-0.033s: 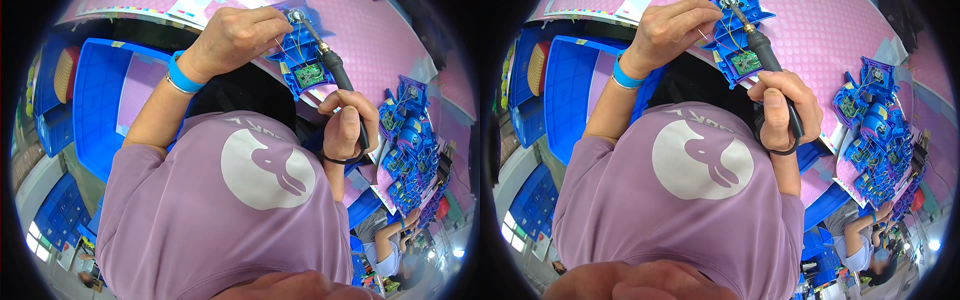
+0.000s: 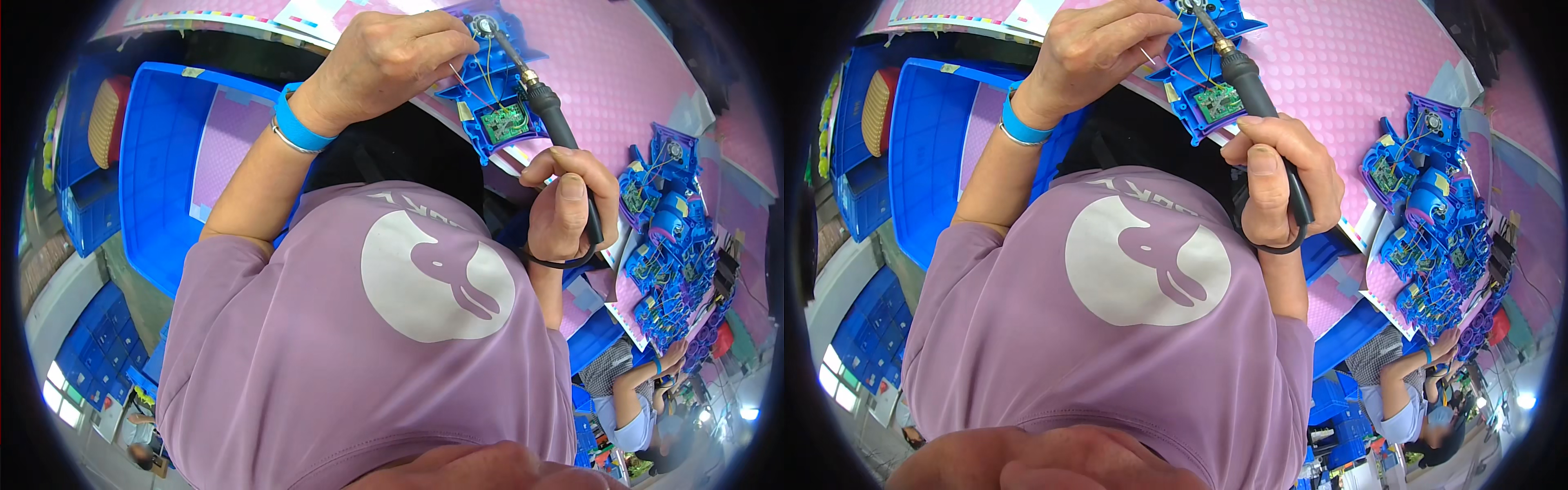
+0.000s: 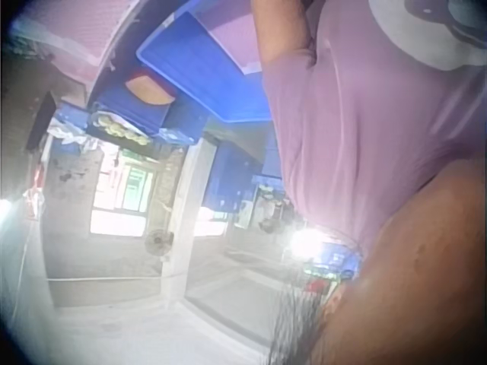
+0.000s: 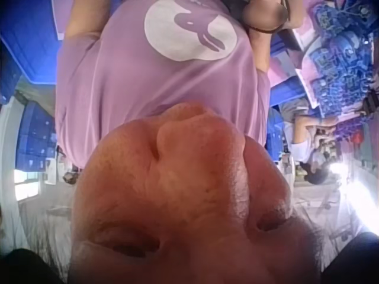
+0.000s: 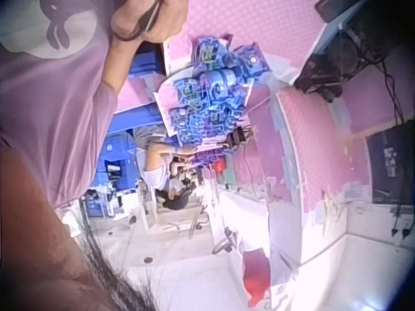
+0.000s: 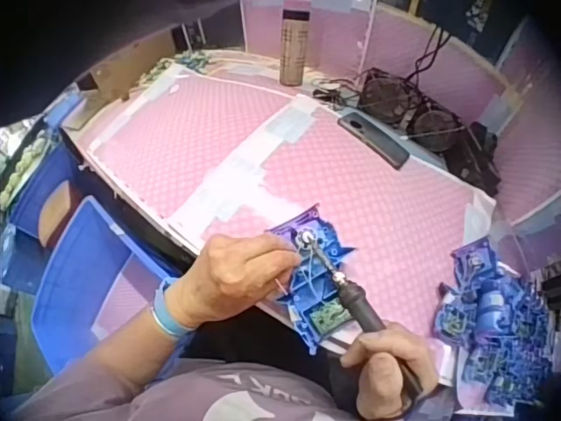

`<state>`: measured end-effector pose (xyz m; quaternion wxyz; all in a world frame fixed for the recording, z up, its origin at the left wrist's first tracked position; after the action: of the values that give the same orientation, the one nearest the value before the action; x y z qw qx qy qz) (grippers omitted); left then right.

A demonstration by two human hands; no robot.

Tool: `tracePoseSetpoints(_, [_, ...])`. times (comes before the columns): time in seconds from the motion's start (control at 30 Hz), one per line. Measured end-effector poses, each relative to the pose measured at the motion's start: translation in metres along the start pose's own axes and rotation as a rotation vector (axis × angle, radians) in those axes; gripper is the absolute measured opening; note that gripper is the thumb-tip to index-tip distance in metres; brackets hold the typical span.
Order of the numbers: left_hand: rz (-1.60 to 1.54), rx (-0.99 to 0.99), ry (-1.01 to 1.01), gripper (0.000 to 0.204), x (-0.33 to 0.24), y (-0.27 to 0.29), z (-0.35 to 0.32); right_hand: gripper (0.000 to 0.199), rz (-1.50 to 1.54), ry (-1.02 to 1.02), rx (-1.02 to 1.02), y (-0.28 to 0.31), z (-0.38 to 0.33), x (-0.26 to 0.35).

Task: Soldering electronic components onto small blue toy frames at a workbench in a factory setting.

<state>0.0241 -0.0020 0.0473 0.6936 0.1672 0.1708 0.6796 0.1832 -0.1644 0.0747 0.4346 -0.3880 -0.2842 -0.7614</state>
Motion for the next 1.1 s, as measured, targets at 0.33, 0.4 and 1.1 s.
tracePoseSetpoints(0.33, [-0.094, 0.225, 0.355, 0.02, -0.015, 0.01, 0.0, 0.028, -0.035, -0.004, 0.044, 0.0, 0.0, 0.004])
tracePoseSetpoints(0.4, [-0.187, 0.22, 0.432, 0.019, -0.023, 0.013, -0.01, 0.028, -0.029, -0.011, 0.041, 0.0, 0.0, 0.005])
tracePoseSetpoints(1.1, [0.104, 0.627, 0.819, 0.032, 0.042, 0.137, -0.109, 0.019, 0.096, -0.129, 0.172, -0.05, -0.002, -0.02])
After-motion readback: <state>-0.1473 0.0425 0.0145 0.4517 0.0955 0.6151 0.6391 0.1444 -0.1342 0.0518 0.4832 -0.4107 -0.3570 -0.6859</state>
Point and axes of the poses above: each hand's wrist, its own z-axis towards the middle knuckle, its own y-axis out of the back of the hand, x = y × z, the point moved 5 cm from there along z, towards the middle knuckle, and after that the axes turned 1 degree about z, right-handed, at the moved point
